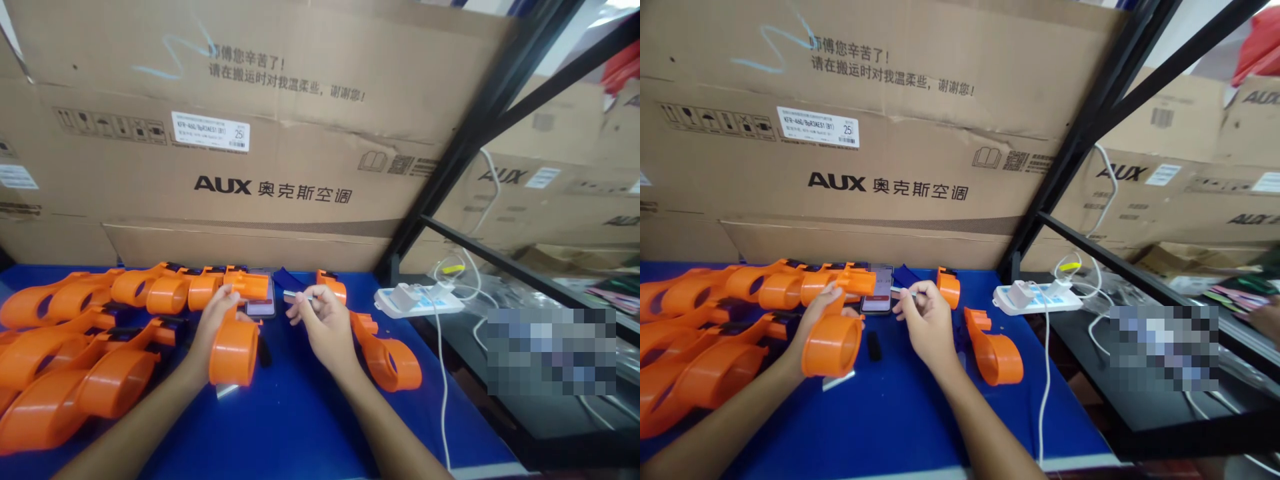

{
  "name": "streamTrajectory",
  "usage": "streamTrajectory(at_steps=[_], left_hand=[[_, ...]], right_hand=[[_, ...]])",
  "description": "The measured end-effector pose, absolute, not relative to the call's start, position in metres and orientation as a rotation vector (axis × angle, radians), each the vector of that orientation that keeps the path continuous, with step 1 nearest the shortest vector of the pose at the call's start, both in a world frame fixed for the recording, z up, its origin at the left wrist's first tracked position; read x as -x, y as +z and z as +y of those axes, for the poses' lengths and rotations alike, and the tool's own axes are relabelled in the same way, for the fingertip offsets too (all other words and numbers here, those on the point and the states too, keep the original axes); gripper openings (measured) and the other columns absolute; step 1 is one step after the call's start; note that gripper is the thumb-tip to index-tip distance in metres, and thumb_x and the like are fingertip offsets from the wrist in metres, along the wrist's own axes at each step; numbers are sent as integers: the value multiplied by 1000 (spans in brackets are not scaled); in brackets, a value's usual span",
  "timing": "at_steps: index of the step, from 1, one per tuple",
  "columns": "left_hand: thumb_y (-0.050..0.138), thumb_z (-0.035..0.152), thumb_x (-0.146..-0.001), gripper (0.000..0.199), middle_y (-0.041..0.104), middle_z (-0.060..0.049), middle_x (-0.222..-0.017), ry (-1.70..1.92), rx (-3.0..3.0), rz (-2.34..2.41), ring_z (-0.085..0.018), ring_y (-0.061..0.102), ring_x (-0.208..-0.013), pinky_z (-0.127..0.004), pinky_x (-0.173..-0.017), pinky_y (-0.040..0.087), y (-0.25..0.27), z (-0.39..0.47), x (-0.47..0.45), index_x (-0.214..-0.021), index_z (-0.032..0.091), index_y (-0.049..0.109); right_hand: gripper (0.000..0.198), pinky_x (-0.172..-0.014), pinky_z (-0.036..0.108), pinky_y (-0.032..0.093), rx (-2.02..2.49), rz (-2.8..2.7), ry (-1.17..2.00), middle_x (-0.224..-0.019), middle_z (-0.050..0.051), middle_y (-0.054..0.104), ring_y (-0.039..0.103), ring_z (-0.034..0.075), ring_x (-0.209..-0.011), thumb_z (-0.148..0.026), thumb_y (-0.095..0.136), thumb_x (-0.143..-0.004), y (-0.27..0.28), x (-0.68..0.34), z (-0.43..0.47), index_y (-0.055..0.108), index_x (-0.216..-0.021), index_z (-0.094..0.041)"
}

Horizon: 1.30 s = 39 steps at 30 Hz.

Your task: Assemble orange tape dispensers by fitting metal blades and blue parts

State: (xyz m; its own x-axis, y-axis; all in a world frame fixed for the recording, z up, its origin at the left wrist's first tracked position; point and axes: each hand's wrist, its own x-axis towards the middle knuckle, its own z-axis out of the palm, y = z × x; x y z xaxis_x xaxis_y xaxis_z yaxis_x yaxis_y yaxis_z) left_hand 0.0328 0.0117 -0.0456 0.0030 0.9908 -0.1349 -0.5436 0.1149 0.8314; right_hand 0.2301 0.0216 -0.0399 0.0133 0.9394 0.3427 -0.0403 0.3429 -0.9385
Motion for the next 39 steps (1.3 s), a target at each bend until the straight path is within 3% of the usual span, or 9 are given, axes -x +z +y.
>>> streamTrajectory(at_steps=[5, 14, 24, 34, 39], left_hand=[[75, 52, -79, 60, 67, 1, -56, 1314, -801, 955, -18, 61, -42, -22, -43, 45, -55, 7, -40, -126, 24, 50], [76, 54, -78, 76, 69, -1, -56, 1302, -779, 953, -22, 68, -45, -23, -45, 47, -52, 1, -45, -140, 22, 46], [73, 54, -82, 69, 69, -2, -57, 1320, -817, 987, -18, 62, -42, -22, -46, 46, -57, 2, -43, -137, 24, 44], [75, 55, -79, 68, 68, -1, -58, 1364, -847, 997, -21, 66, -48, -25, -49, 49, -55, 0, -43, -133, 23, 49], [79, 53, -75, 67, 65, 2, -55, 1426, -889, 999, -16, 61, -45, -21, -46, 43, -57, 3, -42, -128, 20, 55]], right_hand=[[28, -73, 33, 59, 827, -1230, 1098, -80, 2, 76, 72, 18, -72, -44, 74, -89, -38, -228, 25, 60, -99, -22], [28, -72, 34, 59, 812, -1231, 1170, -88, 5, 78, 74, 20, -78, -46, 73, -90, -37, -226, 20, 60, -100, -23], [25, -71, 32, 57, 795, -1240, 1231, -88, 5, 78, 73, 19, -79, -43, 72, -91, -44, -224, 24, 60, -98, -22], [26, -68, 31, 56, 804, -1257, 1227, -93, 7, 78, 72, 19, -78, -45, 70, -92, -42, -225, 22, 61, -98, -21], [29, -68, 32, 55, 819, -1290, 1196, -91, 7, 78, 71, 19, -76, -48, 69, -92, -43, -227, 23, 63, -97, -21]])
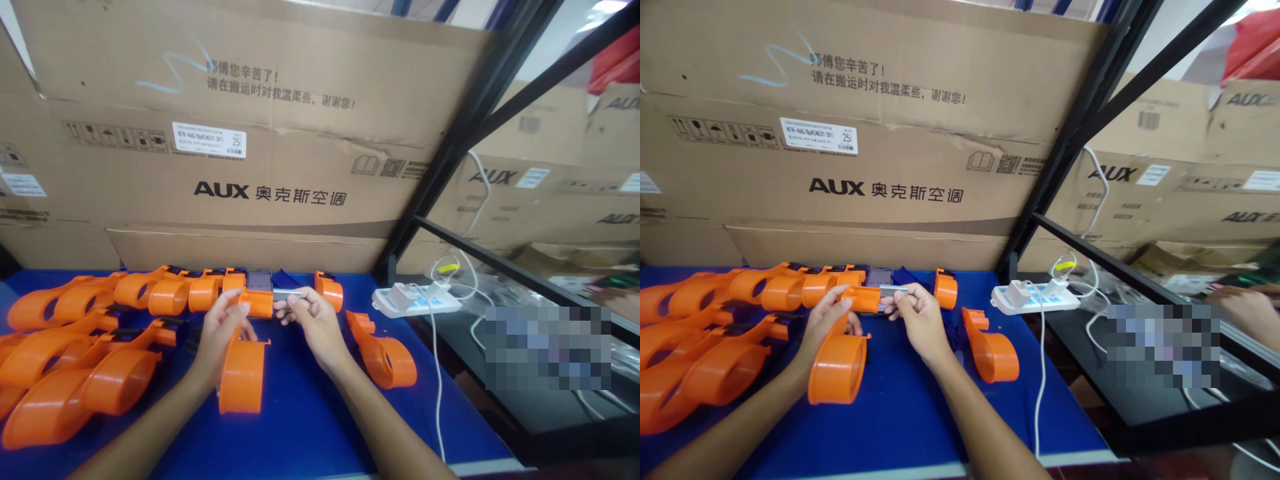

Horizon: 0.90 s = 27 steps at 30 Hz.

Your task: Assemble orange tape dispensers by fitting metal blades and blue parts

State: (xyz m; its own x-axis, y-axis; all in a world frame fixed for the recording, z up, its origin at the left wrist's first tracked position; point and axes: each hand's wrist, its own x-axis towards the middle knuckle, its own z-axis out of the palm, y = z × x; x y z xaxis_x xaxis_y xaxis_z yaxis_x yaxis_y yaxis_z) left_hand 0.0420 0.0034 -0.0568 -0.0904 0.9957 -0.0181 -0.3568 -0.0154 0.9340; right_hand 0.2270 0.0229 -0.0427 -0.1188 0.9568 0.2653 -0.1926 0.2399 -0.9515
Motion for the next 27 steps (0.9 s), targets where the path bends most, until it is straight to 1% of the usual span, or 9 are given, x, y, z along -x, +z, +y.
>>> streamTrajectory(at_steps=[4, 7, 9, 12, 15, 17, 19, 23, 27], left_hand=[[80, 51, -75, 67, 64, 2, -53, 1456, -926, 1020, -14, 58, -45, -22, -49, 44, -56, 5, -39, -128, 16, 59], [77, 51, -77, 67, 64, 1, -53, 1434, -982, 1039, -14, 57, -47, -22, -51, 44, -54, 5, -38, -131, 12, 62], [77, 50, -78, 66, 64, 0, -52, 1425, -1016, 1049, -13, 56, -46, -21, -51, 42, -52, 3, -39, -130, 11, 64], [80, 47, -74, 63, 64, 0, -52, 1444, -1034, 1030, -13, 54, -44, -21, -47, 38, -49, -1, -45, -124, 11, 68], [82, 45, -71, 58, 65, 0, -55, 1447, -1029, 989, -12, 52, -42, -21, -44, 36, -47, -3, -50, -117, 12, 70], [81, 46, -72, 58, 65, 1, -54, 1454, -999, 1001, -11, 53, -42, -20, -44, 36, -47, -3, -51, -119, 14, 68], [80, 48, -73, 61, 62, 3, -52, 1476, -959, 1027, -12, 53, -42, -20, -45, 37, -49, -2, -50, -122, 14, 65], [80, 48, -73, 61, 59, 4, -51, 1509, -941, 1054, -12, 54, -45, -20, -48, 39, -54, 4, -45, -122, 14, 65], [74, 49, -80, 53, 61, 1, -51, 1479, -988, 1086, -12, 52, -47, -20, -52, 40, -57, 7, -41, -119, 14, 69]], right_hand=[[29, -66, 30, 53, 841, -1390, 1164, -84, 5, 77, 67, 17, -70, -49, 68, -93, -42, -230, 23, 65, -90, -19], [29, -63, 29, 50, 853, -1464, 1140, -76, 3, 75, 62, 15, -62, -48, 66, -95, -40, -233, 23, 65, -88, -20], [29, -61, 29, 48, 866, -1494, 1123, -72, 2, 73, 60, 14, -59, -48, 65, -95, -38, -233, 22, 65, -87, -20], [31, -60, 28, 47, 891, -1530, 1116, -69, 1, 70, 59, 15, -60, -49, 64, -95, -38, -231, 20, 65, -85, -20], [30, -59, 28, 48, 911, -1526, 1090, -73, 1, 69, 61, 16, -64, -50, 66, -93, -40, -230, 21, 68, -88, -20], [27, -58, 29, 50, 929, -1471, 1038, -78, 2, 70, 62, 18, -68, -48, 71, -90, -42, -230, 23, 71, -95, -21], [27, -58, 29, 51, 954, -1399, 978, -82, 3, 70, 62, 18, -69, -46, 74, -87, -43, -232, 25, 73, -100, -22], [25, -59, 29, 50, 992, -1360, 913, -85, 4, 71, 57, 16, -65, -44, 71, -89, -42, -238, 27, 78, -99, -22], [25, -59, 30, 48, 941, -1420, 947, -87, 3, 69, 55, 15, -65, -41, 71, -90, -39, -239, 23, 80, -106, -25]])
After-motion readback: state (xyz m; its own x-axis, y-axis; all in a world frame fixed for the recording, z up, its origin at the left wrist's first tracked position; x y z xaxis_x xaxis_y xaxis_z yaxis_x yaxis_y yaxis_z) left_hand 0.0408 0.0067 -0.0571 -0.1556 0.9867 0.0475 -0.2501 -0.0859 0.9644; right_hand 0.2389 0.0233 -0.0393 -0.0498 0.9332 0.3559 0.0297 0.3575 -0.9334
